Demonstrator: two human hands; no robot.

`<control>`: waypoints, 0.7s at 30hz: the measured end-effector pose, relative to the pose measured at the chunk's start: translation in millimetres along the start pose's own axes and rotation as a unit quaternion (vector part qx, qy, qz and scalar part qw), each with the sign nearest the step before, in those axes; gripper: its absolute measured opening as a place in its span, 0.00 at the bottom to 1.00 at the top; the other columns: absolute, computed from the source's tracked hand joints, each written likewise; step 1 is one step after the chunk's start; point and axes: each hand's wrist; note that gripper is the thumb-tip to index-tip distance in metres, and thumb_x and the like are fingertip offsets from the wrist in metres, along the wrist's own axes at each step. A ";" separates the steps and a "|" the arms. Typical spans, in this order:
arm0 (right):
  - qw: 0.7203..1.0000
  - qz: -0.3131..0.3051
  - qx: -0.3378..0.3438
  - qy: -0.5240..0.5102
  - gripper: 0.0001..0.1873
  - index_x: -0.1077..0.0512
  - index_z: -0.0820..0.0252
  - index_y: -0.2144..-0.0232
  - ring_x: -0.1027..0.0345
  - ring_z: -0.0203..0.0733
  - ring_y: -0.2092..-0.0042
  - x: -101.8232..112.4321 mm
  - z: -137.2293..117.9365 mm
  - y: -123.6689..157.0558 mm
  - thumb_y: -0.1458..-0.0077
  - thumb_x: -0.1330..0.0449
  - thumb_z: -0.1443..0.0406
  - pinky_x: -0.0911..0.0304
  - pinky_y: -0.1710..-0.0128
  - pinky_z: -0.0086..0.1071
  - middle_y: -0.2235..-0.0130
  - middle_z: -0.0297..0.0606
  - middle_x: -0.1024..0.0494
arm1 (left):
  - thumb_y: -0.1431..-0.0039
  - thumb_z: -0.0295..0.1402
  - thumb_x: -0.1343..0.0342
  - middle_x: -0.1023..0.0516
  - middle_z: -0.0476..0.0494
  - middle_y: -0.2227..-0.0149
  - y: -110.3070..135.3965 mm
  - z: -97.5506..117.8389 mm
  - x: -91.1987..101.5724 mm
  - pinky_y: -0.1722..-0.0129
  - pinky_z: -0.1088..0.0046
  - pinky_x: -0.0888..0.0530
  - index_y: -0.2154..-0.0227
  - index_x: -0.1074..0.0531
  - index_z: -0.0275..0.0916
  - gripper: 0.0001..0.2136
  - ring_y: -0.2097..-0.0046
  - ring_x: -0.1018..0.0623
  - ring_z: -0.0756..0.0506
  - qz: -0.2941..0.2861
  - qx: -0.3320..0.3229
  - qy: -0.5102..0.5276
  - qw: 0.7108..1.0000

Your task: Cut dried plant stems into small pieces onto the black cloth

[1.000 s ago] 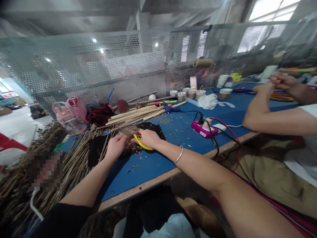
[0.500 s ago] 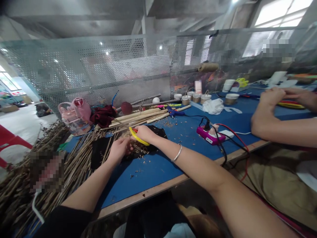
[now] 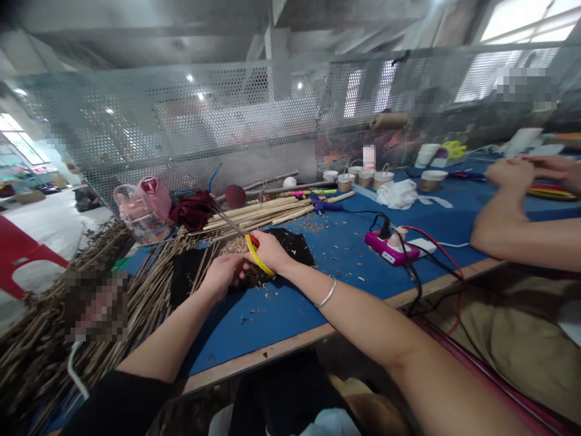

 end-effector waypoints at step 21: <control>0.999 0.037 0.022 -0.010 0.10 0.37 0.60 0.70 0.36 0.33 0.70 -4.1 -1.4 3.4 0.60 0.44 0.67 0.41 0.69 0.26 0.72 0.30 0.29 | 0.51 0.40 0.46 0.27 0.46 0.78 5.9 8.6 -5.2 0.85 0.84 0.38 0.75 0.29 0.33 0.12 0.81 0.30 0.55 -0.038 0.073 0.152 0.985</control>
Point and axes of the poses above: each hand's wrist, its own y-axis away from the middle knuckle, its own x-axis out of the back of the hand, z = x × y
